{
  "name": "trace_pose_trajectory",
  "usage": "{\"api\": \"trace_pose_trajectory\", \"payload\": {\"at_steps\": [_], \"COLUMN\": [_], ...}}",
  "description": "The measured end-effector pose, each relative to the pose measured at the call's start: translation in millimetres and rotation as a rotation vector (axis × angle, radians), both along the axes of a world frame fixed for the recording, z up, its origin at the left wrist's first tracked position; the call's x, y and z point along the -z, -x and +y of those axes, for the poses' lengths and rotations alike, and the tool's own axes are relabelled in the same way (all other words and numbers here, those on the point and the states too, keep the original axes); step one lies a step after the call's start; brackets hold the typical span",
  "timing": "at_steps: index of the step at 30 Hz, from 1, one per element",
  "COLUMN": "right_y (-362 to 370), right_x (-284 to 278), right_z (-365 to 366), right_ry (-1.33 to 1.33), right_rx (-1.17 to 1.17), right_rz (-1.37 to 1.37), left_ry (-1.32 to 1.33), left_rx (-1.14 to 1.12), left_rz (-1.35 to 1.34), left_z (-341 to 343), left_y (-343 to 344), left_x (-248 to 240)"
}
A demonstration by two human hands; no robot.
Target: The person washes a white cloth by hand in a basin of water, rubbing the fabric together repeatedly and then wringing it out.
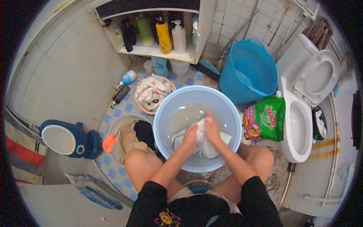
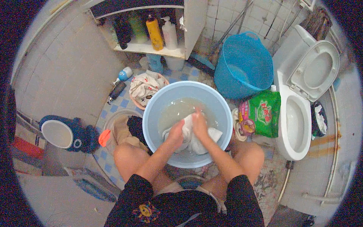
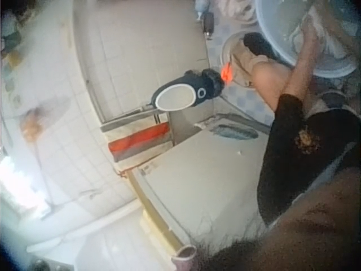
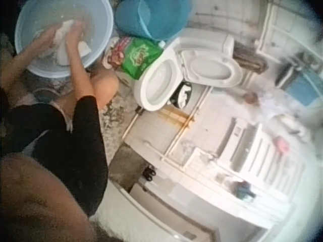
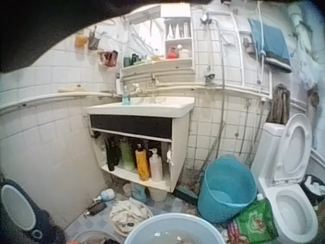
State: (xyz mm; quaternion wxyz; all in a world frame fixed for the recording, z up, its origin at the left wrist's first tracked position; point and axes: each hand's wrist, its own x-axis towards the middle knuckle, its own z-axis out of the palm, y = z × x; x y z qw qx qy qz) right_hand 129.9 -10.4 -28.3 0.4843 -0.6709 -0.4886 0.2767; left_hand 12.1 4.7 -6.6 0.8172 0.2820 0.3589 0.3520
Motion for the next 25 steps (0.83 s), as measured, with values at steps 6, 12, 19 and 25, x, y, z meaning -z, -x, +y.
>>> {"api": "trace_pose_trajectory", "payload": {"at_steps": [6, 12, 19, 25], "right_y": [55.2, 7.2, 56.7, 9.2], "right_x": [-13.1, -0.2, -22.5, 11.6], "right_z": [-15.8, 0.6, -20.6, -2.4], "right_ry": [-0.275, 0.07, -0.251, -0.049], "right_rx": [-0.28, -0.015, -0.245, -0.053], "right_rz": [-0.124, 0.05, -0.278, -0.06], "left_ry": [0.172, -0.014, 0.194, -0.074], "left_rx": [-0.135, -0.087, -0.054, -0.017], "left_rz": [-0.048, -0.005, -0.069, 0.067], "left_z": [20.1, 4.6, 24.8, -0.8], "left_y": [11.9, -1.4, 16.0, 5.3], "left_x": [24.4, 36.3, 56.3, 7.3]}}
